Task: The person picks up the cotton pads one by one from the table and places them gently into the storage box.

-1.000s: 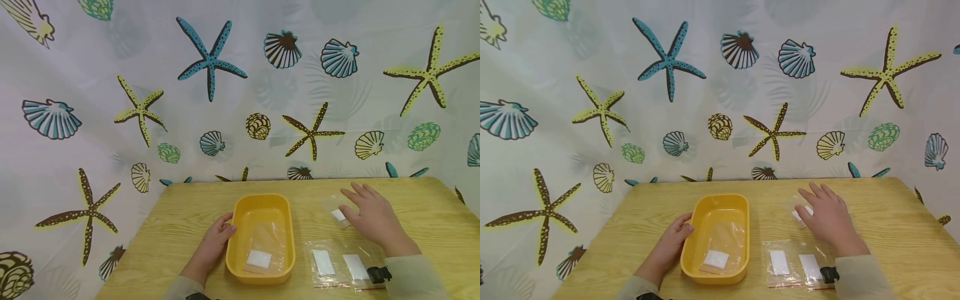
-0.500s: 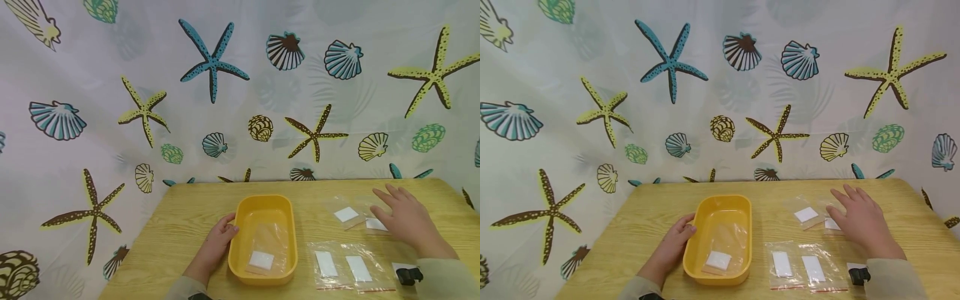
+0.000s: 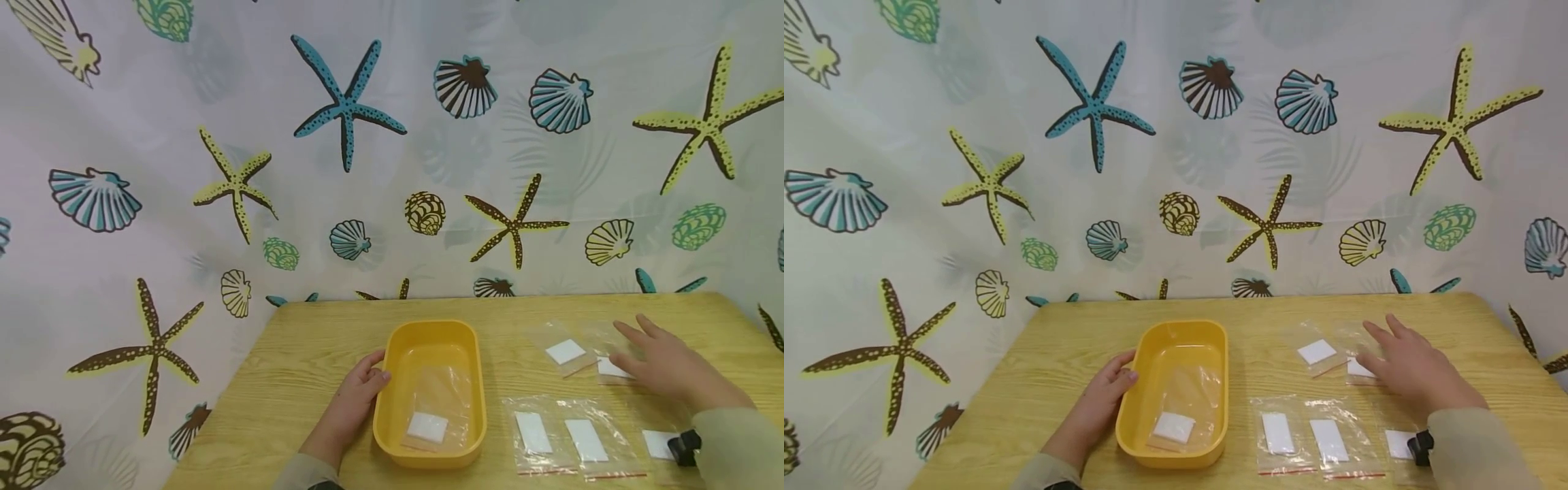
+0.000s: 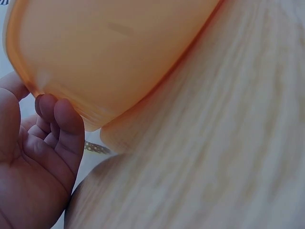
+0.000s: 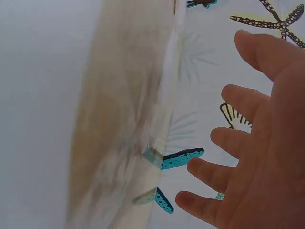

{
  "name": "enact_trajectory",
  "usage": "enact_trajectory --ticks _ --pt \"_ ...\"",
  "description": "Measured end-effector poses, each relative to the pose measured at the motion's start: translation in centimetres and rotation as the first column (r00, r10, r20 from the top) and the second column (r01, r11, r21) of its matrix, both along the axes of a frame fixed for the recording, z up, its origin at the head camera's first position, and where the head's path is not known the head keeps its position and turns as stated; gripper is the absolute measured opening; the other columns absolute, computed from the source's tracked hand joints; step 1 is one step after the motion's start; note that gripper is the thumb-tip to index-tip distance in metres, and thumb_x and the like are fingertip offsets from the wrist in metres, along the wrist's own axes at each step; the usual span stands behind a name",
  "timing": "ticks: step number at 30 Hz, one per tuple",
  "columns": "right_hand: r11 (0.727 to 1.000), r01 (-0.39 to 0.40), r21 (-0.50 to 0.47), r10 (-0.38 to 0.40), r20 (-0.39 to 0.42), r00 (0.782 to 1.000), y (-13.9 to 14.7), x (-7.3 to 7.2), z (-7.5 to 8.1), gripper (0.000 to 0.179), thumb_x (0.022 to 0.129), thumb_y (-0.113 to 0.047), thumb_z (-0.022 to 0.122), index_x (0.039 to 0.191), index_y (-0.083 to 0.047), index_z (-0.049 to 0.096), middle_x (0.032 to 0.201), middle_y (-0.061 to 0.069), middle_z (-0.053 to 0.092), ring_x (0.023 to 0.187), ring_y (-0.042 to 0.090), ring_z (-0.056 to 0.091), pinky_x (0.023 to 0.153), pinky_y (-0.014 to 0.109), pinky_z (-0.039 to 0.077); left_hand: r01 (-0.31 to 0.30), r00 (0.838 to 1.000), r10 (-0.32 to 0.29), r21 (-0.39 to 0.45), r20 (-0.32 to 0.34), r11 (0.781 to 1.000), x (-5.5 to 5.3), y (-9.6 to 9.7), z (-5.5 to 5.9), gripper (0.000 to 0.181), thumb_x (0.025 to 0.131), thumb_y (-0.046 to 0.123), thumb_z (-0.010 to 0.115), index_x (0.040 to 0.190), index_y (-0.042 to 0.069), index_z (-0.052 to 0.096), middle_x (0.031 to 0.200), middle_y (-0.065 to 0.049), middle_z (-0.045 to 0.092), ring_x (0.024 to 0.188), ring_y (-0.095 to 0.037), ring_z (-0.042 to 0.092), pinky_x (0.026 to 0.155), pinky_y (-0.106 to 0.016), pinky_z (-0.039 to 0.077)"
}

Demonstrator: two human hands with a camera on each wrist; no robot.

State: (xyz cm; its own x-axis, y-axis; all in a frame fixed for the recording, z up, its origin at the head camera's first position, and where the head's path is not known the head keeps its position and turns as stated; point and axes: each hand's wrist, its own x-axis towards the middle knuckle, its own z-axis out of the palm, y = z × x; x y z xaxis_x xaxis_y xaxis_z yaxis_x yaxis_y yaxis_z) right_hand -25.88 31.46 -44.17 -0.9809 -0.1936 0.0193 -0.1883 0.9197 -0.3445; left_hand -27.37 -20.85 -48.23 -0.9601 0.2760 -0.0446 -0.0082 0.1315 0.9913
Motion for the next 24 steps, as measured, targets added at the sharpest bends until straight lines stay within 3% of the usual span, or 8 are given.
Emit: enact_trajectory --ticks 9,15,24 --pt "0.992 -0.101 0.071 0.094 0.103 0.990 1.3 -2.0 -1.4 0.090 0.093 -0.064 0.059 0.153 0.000 0.037 0.151 0.045 0.022 0.128 0.068 0.032 0.095 0.078 0.033 0.008 1.000 -0.008 0.007 -0.006 1.000 0.1 -0.2 -0.1 0.056 0.106 0.023 0.055 0.157 0.010 0.034 0.113 -0.022 0.063 0.094 -0.026 0.064 0.083 -0.032 0.054" --pt "0.986 -0.156 0.063 0.145 0.144 0.979 1.7 -1.8 -1.8 0.096 0.090 -0.066 0.062 0.156 -0.002 0.031 0.151 0.047 0.018 0.127 0.069 0.034 0.093 0.077 0.036 0.011 1.000 -0.011 0.017 0.008 1.000 0.0 -0.2 -0.3 0.059 0.106 0.026 0.056 0.157 0.010 0.033 0.114 -0.021 0.062 0.094 -0.025 0.064 0.082 -0.032 0.055" --pt "0.973 -0.185 0.140 0.163 0.150 0.975 1.7 -2.0 -1.4 0.092 0.087 -0.070 0.062 0.154 -0.010 0.041 0.153 0.042 0.021 0.128 0.073 0.025 0.090 0.083 0.031 0.010 1.000 -0.010 0.012 0.012 1.000 0.1 -0.3 0.0 0.058 0.106 0.024 0.054 0.158 0.011 0.032 0.117 -0.021 0.063 0.099 -0.027 0.064 0.085 -0.034 0.055"
